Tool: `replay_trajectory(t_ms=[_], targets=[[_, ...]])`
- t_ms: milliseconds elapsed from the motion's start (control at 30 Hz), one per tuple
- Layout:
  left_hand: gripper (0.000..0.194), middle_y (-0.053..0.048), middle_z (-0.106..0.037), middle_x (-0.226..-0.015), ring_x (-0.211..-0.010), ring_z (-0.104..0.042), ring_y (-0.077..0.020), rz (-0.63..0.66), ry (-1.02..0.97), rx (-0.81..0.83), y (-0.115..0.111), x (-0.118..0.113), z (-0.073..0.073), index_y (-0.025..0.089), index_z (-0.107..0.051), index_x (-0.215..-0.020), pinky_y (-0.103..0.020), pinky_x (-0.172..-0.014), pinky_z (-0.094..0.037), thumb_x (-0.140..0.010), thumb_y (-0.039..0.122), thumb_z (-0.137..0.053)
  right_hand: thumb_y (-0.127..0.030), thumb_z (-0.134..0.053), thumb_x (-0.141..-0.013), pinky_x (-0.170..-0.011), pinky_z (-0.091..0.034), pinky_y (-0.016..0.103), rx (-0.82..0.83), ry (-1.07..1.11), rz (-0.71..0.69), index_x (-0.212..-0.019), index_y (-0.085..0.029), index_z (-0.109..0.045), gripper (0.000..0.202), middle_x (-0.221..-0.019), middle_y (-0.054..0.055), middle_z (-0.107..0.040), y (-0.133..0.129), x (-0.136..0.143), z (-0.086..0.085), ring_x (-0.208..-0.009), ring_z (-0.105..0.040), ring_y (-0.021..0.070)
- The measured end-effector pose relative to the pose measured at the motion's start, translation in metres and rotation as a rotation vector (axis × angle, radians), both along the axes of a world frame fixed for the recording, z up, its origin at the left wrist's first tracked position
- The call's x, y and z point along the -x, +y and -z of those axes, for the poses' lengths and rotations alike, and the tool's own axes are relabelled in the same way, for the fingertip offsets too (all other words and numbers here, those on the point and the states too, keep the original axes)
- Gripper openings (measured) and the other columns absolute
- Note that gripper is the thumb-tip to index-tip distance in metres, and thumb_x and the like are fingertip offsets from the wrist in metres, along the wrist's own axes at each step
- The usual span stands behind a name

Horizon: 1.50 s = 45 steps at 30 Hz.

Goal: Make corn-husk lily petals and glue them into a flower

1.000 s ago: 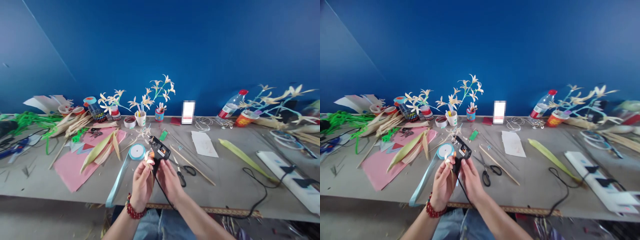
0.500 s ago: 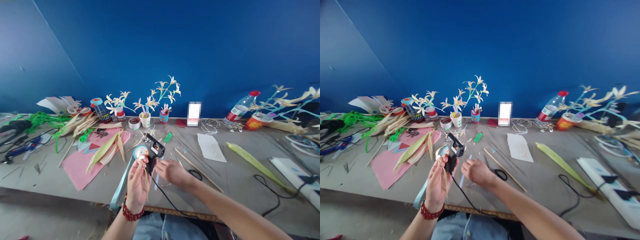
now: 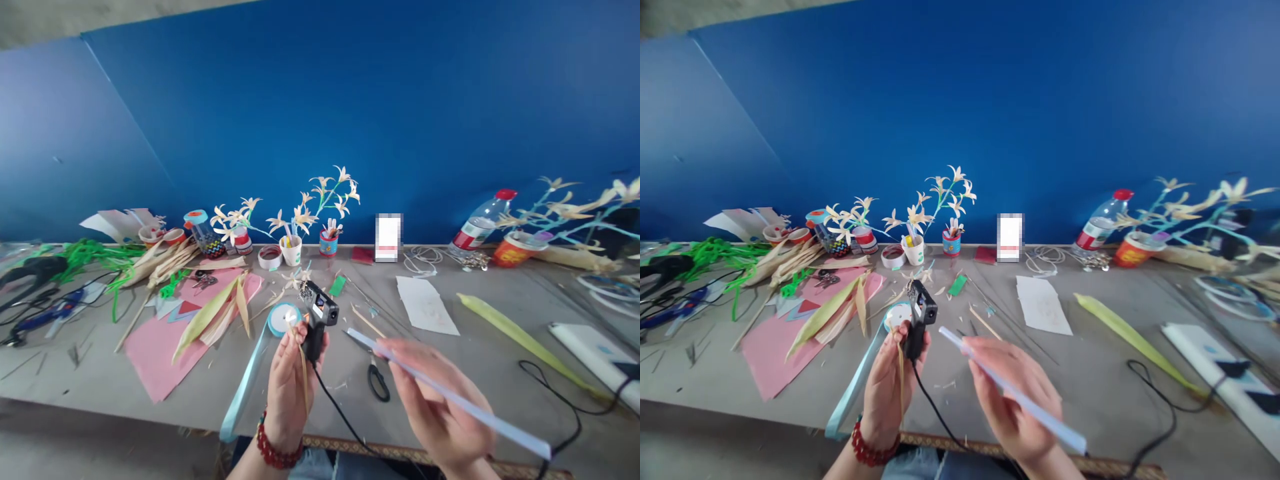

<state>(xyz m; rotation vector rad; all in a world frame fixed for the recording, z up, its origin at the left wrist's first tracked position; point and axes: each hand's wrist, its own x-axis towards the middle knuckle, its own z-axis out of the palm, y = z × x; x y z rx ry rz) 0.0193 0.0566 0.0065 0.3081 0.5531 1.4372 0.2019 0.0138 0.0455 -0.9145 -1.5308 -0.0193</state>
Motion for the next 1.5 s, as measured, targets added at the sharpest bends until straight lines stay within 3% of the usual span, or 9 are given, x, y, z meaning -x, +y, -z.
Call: replay_trajectory(t_ms=[267,500,700,867,1067,1300,1500], targets=[[0.017,-0.004,-0.069,-0.095,-0.094,-0.067,-0.0183,-0.007,-0.043,-0.041,-0.014,-0.011,-0.011,0.017,-0.075,-0.083,-0.038,-0.094,-0.056,-0.073,0.027,-0.084,0.009,-0.065,-0.078,-0.07,-0.064,0.035,-0.093,0.002,0.003,-0.116,-0.015,-0.07,0.045,-0.102,0.011,-0.078,0.002,0.013,-0.002,-0.089,-0.075,0.0229],[0.012,-0.004,-0.065,-0.089,-0.085,-0.064,-0.0143,-0.022,0.01,-0.118,-0.023,-0.011,-0.014,0.015,-0.074,-0.082,-0.034,-0.091,-0.057,-0.078,0.025,-0.08,0.003,-0.068,-0.079,-0.071,-0.063,0.033,-0.121,-0.113,0.074,-0.108,-0.013,-0.071,0.033,-0.093,0.01,-0.077,-0.003,0.012,0.0,-0.084,-0.074,0.0221],[0.017,-0.004,-0.063,-0.083,-0.081,-0.061,-0.0152,-0.085,0.061,-0.162,-0.027,-0.014,-0.015,0.014,-0.074,-0.076,-0.034,-0.088,-0.058,-0.074,0.028,-0.083,0.005,-0.063,-0.082,-0.071,-0.064,0.033,-0.02,0.025,-0.011,-0.111,-0.015,-0.069,0.036,-0.096,0.01,-0.075,-0.004,0.012,0.008,-0.083,-0.074,0.0209],[0.019,-0.005,-0.06,-0.084,-0.081,-0.061,-0.0175,-0.03,0.047,-0.204,-0.03,-0.015,-0.014,0.013,-0.071,-0.07,-0.037,-0.086,-0.058,-0.077,0.028,-0.08,0.003,-0.057,-0.086,-0.061,-0.064,0.031,0.055,0.181,-0.126,-0.108,-0.017,-0.066,0.031,-0.091,0.008,-0.075,-0.004,0.016,0.008,-0.078,-0.075,0.0209],[0.018,-0.006,-0.061,-0.087,-0.083,-0.063,-0.0204,-0.019,0.038,-0.249,-0.033,-0.019,-0.013,0.014,-0.07,-0.069,-0.04,-0.086,-0.057,-0.077,0.027,-0.08,-0.001,-0.063,-0.085,-0.063,-0.063,0.03,0.03,0.145,-0.036,-0.105,-0.017,-0.069,0.027,-0.09,0.008,-0.075,-0.004,0.016,0.01,-0.077,-0.075,0.0211],[0.024,-0.005,-0.061,-0.082,-0.078,-0.06,-0.0173,-0.08,-0.017,-0.102,-0.036,-0.027,-0.028,0.014,-0.067,-0.062,-0.035,-0.082,-0.057,-0.069,0.027,-0.086,-0.002,-0.062,-0.087,-0.059,-0.063,0.031,0.012,0.104,0.007,-0.104,-0.017,-0.069,0.024,-0.084,0.008,-0.075,-0.003,0.013,0.011,-0.074,-0.075,0.0216],[0.025,-0.004,-0.062,-0.076,-0.075,-0.061,-0.0174,-0.052,-0.015,-0.071,-0.034,-0.026,-0.029,0.014,-0.067,-0.064,-0.037,-0.083,-0.057,-0.068,0.029,-0.086,-0.01,-0.065,-0.089,-0.058,-0.063,0.032,-0.076,0.035,0.1,-0.106,-0.019,-0.069,0.02,-0.088,0.008,-0.077,0.003,0.014,0.024,-0.072,-0.075,0.0221]])
